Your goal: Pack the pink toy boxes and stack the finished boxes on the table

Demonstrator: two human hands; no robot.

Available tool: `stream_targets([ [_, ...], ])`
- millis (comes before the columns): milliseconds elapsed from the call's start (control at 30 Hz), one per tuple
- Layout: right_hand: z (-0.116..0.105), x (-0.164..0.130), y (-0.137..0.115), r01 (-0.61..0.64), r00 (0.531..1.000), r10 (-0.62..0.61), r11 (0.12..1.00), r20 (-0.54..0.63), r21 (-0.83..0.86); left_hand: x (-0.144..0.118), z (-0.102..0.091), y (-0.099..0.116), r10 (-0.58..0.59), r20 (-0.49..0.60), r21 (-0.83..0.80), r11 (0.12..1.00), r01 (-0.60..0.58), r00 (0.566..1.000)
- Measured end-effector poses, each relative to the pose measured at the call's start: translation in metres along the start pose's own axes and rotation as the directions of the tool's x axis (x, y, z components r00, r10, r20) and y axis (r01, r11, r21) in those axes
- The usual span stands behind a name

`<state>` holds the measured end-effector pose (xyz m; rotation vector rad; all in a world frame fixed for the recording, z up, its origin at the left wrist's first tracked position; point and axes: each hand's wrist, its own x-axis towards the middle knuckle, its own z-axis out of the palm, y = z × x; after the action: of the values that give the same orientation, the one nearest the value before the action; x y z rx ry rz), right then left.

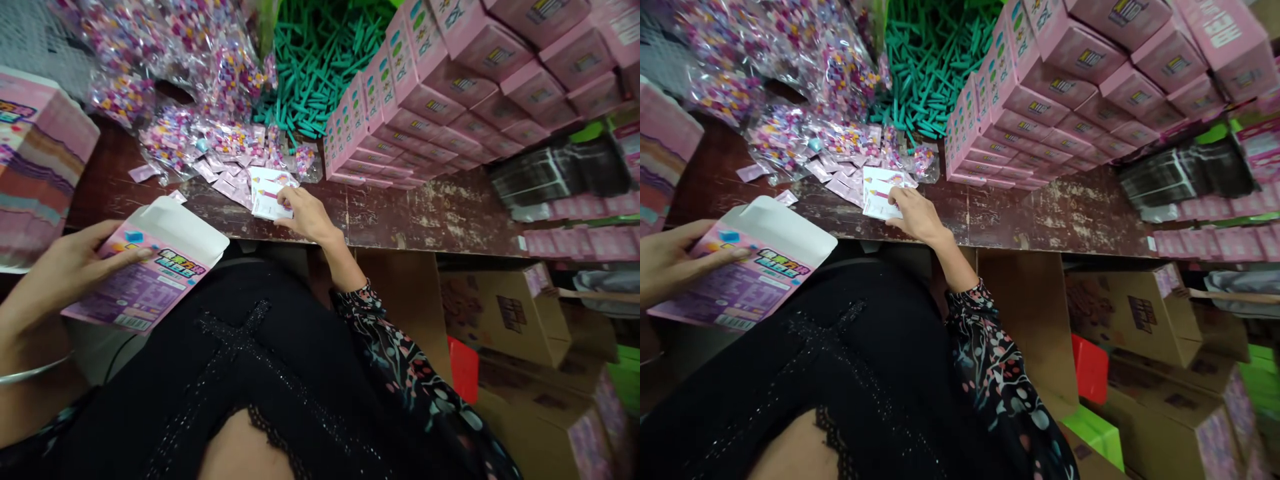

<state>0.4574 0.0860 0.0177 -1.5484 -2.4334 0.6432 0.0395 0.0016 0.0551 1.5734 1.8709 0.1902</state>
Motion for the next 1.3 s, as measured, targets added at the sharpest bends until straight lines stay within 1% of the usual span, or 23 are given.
stream_targets([
  [167, -0.011, 0.005, 0.014, -0.014, 1.000, 0.009, 0.985, 0.026, 0.174, -0.002, -0.002, 0.005, -0.026, -0.012, -0.019, 1.000, 0.025, 1.000],
  [267, -0.013, 0.009, 0.020, -0.013, 0.999, 0.004, 0.969, 0.033, 0.246, -0.001, 0.000, 0.005, -0.042, 0.003, -0.041, 0.998, 0.042, 0.999],
  [333, -0.011, 0.012, 0.021, 0.017, 0.999, -0.025, 0.970, 0.033, 0.242, 0.000, 0.001, 0.004, -0.044, 0.022, -0.059, 0.997, 0.045, 0.999],
  [400, -0.007, 0.014, 0.022, 0.059, 0.998, -0.065, 0.978, 0.023, 0.201, 0.000, 0.002, 0.002, -0.043, 0.028, -0.072, 0.996, 0.045, 0.999],
  [533, -0.001, 0.018, 0.021, 0.106, 0.994, -0.107, 0.986, 0.003, 0.132, 0.000, 0.002, -0.002, -0.037, 0.000, -0.056, 0.998, 0.037, 0.999],
  [633, -0.003, 0.018, 0.024, 0.108, 0.994, -0.110, 0.980, 0.001, 0.170, 0.000, 0.003, -0.002, -0.043, -0.005, -0.052, 0.998, 0.043, 0.999],
  [767, -0.009, 0.014, 0.029, 0.111, 0.993, -0.115, 0.950, -0.003, 0.291, 0.002, 0.004, -0.005, -0.047, 0.005, -0.049, 0.998, 0.048, 0.999],
  [833, -0.010, 0.011, 0.030, 0.096, 0.995, -0.098, 0.939, -0.010, 0.330, 0.004, 0.005, -0.008, -0.044, 0.003, -0.055, 0.998, 0.044, 0.999],
  [867, -0.010, 0.009, 0.029, 0.080, 0.997, -0.072, 0.941, -0.038, 0.328, 0.005, 0.006, -0.010, -0.040, 0.000, -0.060, 0.997, 0.040, 0.999],
  [900, -0.010, 0.007, 0.027, 0.062, 0.995, -0.032, 0.945, -0.097, 0.321, 0.006, 0.007, -0.012, -0.035, -0.004, -0.066, 0.997, 0.035, 0.999],
  [933, -0.009, 0.006, 0.024, 0.042, 0.982, 0.021, 0.945, -0.188, 0.323, 0.008, 0.008, -0.014, -0.030, -0.011, -0.074, 0.997, 0.029, 0.999],
  [967, -0.009, 0.005, 0.020, 0.030, 0.953, 0.079, 0.937, -0.294, 0.349, 0.009, 0.010, -0.014, -0.025, -0.020, -0.081, 0.996, 0.023, 0.999],
  [1000, -0.009, 0.005, 0.014, 0.036, 0.914, 0.133, 0.915, -0.384, 0.402, 0.010, 0.011, -0.014, -0.020, -0.032, -0.088, 0.996, 0.017, 0.999],
  [1033, -0.009, 0.006, 0.007, 0.060, 0.885, 0.172, 0.879, -0.433, 0.472, 0.011, 0.012, -0.012, -0.014, -0.049, -0.097, 0.995, 0.009, 0.999],
  [1067, -0.010, 0.008, -0.003, 0.091, 0.883, 0.185, 0.835, -0.432, 0.543, 0.012, 0.013, -0.010, -0.007, -0.069, -0.109, 0.994, -0.001, 0.998],
  [1100, -0.012, 0.010, -0.014, 0.112, 0.907, 0.166, 0.790, -0.387, 0.602, 0.012, 0.013, -0.006, 0.007, -0.089, -0.122, 0.992, -0.018, 0.996],
  [1133, -0.013, 0.014, -0.027, 0.117, 0.941, 0.122, 0.756, -0.315, 0.644, 0.012, 0.013, -0.001, 0.027, -0.106, -0.137, 0.990, -0.042, 0.994],
  [1167, -0.013, 0.018, -0.040, 0.107, 0.971, 0.067, 0.738, -0.230, 0.666, 0.012, 0.012, 0.004, 0.053, -0.120, -0.154, 0.986, -0.071, 0.991],
  [1200, -0.013, 0.022, -0.055, 0.089, 0.989, 0.017, 0.734, -0.149, 0.673, 0.012, 0.011, 0.008, 0.077, -0.134, -0.169, 0.981, -0.099, 0.988],
  [1233, -0.011, 0.027, -0.069, 0.072, 0.996, -0.024, 0.739, -0.081, 0.670, 0.012, 0.010, 0.012, 0.099, -0.147, -0.181, 0.975, -0.125, 0.984],
  [1300, -0.004, 0.037, -0.098, 0.067, 0.995, -0.096, 0.763, 0.009, 0.643, 0.011, 0.008, 0.018, 0.136, -0.174, -0.206, 0.963, -0.171, 0.975],
])
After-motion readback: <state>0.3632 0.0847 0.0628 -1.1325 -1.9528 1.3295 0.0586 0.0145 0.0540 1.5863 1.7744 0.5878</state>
